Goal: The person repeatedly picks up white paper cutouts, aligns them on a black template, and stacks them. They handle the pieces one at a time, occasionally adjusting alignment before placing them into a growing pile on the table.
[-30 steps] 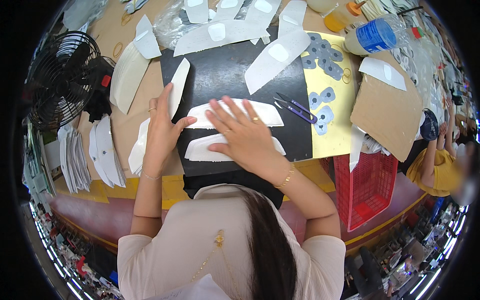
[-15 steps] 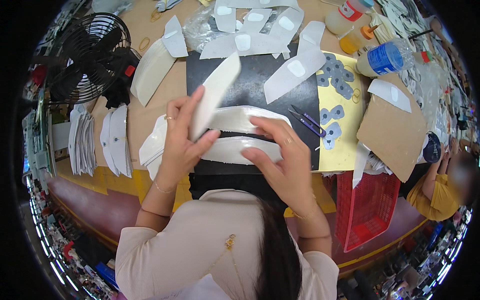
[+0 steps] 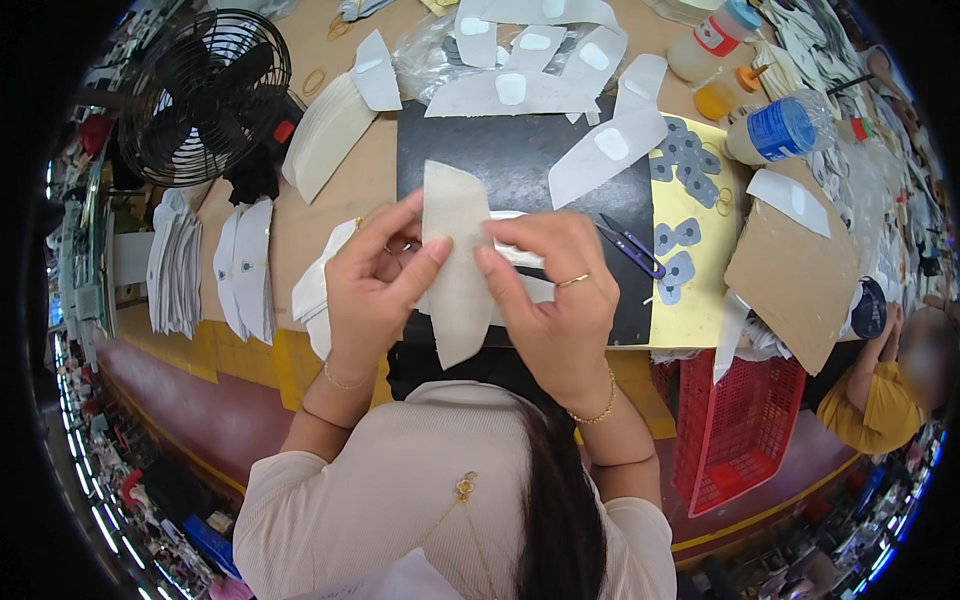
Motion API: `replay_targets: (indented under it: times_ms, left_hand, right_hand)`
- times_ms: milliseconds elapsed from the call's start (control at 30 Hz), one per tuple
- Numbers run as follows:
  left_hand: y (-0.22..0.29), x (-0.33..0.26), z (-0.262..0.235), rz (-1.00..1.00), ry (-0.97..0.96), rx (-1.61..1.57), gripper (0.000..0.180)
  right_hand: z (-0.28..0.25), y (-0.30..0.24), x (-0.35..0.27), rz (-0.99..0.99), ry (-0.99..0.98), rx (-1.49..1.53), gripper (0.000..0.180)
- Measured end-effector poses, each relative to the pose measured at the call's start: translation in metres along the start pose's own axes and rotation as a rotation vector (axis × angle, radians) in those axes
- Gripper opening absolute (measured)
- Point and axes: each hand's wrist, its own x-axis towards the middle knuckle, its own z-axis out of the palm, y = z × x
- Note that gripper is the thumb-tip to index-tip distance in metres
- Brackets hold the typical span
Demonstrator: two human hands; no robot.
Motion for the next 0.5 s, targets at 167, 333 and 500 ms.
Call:
replay_targets:
  times_ms: [167,333,500]
  left_hand:
    - [0.002,-0.004,0.006,0.433,0.014,0.482,0.055]
    - [0.002,-0.008,0.004,0.572,0.008,0.644,0.064]
    - [0.009,-0.010,-0.007,0.572,-0.135,0.763,0.066]
  right_hand:
    - [-0.001,-0.017,0.008,0.070,-0.027,0.144,0.014]
    - [-0.008,-0.021,0.010,0.095,-0.047,0.182,0.010]
    - [-0.019,-0.021,0.012,0.178,-0.125,0.257,0.008]
